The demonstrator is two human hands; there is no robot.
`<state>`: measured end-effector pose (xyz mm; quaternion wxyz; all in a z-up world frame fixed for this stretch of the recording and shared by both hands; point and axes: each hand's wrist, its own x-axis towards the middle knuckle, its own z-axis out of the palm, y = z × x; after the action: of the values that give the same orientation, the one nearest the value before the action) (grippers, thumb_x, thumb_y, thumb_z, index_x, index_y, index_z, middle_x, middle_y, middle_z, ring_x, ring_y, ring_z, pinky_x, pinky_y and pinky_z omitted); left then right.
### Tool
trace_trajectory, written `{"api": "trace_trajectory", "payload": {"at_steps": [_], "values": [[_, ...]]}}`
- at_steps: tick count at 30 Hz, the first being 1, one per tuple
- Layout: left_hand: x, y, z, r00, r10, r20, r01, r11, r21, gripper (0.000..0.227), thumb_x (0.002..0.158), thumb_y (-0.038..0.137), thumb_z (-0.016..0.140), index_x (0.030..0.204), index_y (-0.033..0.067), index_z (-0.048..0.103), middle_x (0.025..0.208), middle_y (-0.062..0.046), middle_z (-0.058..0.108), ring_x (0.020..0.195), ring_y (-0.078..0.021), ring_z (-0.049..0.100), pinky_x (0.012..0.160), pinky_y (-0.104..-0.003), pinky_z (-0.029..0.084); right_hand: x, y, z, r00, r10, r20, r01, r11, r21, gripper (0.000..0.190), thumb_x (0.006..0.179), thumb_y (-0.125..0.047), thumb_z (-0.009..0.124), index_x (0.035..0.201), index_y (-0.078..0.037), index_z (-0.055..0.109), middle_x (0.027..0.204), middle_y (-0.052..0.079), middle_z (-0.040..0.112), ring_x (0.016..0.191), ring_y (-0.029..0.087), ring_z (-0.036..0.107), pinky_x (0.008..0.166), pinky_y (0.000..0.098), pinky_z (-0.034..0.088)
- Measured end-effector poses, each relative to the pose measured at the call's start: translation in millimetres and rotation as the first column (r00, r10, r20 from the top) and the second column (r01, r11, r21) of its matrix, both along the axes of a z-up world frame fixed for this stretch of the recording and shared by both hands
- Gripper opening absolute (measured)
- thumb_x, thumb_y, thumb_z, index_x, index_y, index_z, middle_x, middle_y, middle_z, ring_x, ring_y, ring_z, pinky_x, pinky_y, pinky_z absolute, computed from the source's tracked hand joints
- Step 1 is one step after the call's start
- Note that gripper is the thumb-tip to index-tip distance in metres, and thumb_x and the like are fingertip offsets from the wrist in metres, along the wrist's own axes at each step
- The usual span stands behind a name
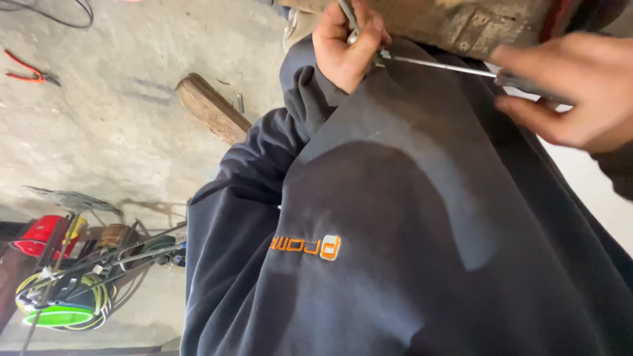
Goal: The person sits at a workbench repairing a white electrical plug adapter. They use a screwdriver to unscrew the plug housing, pull the assembly apart, handle the internal metal contacts and small screws, and repeatedly drive the screws with the screwdriver while holding the plug body.
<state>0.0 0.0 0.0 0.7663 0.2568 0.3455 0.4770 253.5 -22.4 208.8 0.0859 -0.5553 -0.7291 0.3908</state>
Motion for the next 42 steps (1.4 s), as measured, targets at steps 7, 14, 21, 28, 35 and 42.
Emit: {"api": "trace_trajectory", "payload": {"at_steps": [7, 14, 21, 28, 35, 42], "values": [[1.2, 2.4, 6.7, 0.999, -0.019, 0.034, 0.021, 0.999, -0.041, 0.013, 0.100, -0.003, 0.063, 0.098, 0.0051, 0.053, 0.086, -0.006, 0.064, 0.078, -0.0150, 0.063, 0.076, -0.031, 0.051, 5.6, -7.0, -7.9, 0.929, -0.347, 0.128, 0.359, 0.761, -0.540, 0.023, 0.100, -0.011, 0.068, 0.121, -0.003, 0.072, 0.091, 0.016, 0.075, 0.077, 0.027, 0.075, 0.072, 0.0363, 0.059], [-3.1, 3.2, 8.8, 0.999, -0.040, 0.028, 0.040, 0.999, -0.025, 0.014, 0.101, -0.004, 0.062, 0.097, 0.0053, 0.052, 0.086, -0.006, 0.063, 0.078, -0.0157, 0.063, 0.077, -0.031, 0.052, 30.5, -13.7, -29.2, 0.738, 0.430, 0.521, -0.659, 0.626, 0.417, 0.038, 0.081, -0.016, 0.081, 0.117, -0.008, 0.087, 0.064, 0.003, 0.063, 0.047, 0.019, 0.054, 0.045, 0.0346, 0.044], [-2.8, 5.3, 8.8, 1.000, 0.015, -0.017, -0.016, 0.999, -0.046, 0.013, 0.100, -0.004, 0.062, 0.097, 0.0052, 0.052, 0.086, -0.007, 0.064, 0.078, -0.0163, 0.064, 0.075, -0.032, 0.053, -0.3, -5.1, 12.8, 0.972, -0.233, -0.002, 0.228, 0.951, -0.209, 0.035, 0.098, -0.014, 0.069, 0.129, 0.001, 0.069, 0.100, 0.016, 0.067, 0.080, 0.022, 0.066, 0.070, 0.0344, 0.053], [-2.4, 6.3, 5.5, 1.000, 0.015, -0.002, -0.015, 1.000, -0.023, 0.014, 0.102, -0.004, 0.062, 0.096, 0.0043, 0.053, 0.086, -0.006, 0.062, 0.078, -0.0169, 0.064, 0.076, -0.033, 0.054, 0.7, -11.8, 9.2, 0.815, -0.555, 0.165, 0.504, 0.538, -0.676, 0.031, 0.099, -0.013, 0.060, 0.129, -0.010, 0.070, 0.094, 0.012, 0.075, 0.060, 0.025, 0.060, 0.046, 0.0375, 0.047], [0.5, 11.5, 10.7, 1.000, -0.015, -0.009, 0.015, 1.000, 0.003, 0.013, 0.101, -0.003, 0.063, 0.096, 0.0048, 0.053, 0.088, -0.005, 0.062, 0.078, -0.0162, 0.064, 0.075, -0.033, 0.053, -8.1, 15.3, 17.9, 0.752, 0.350, 0.558, -0.596, 0.723, 0.349, 0.040, 0.073, -0.021, 0.080, 0.112, -0.013, 0.083, 0.084, 0.001, 0.071, 0.061, 0.016, 0.050, 0.057, 0.0302, 0.044], [2.2, 11.3, 5.1, 0.999, 0.038, -0.031, -0.038, 0.999, 0.002, 0.010, 0.100, -0.003, 0.064, 0.098, 0.0030, 0.057, 0.088, -0.003, 0.062, 0.080, -0.0166, 0.065, 0.079, -0.033, 0.055, -1.0, -11.0, 1.7, 0.773, 0.196, 0.603, -0.318, 0.943, 0.101, 0.030, 0.102, -0.037, 0.078, 0.121, -0.014, 0.076, 0.082, 0.000, 0.055, 0.078, 0.019, 0.053, 0.076, 0.0333, 0.044]]}}
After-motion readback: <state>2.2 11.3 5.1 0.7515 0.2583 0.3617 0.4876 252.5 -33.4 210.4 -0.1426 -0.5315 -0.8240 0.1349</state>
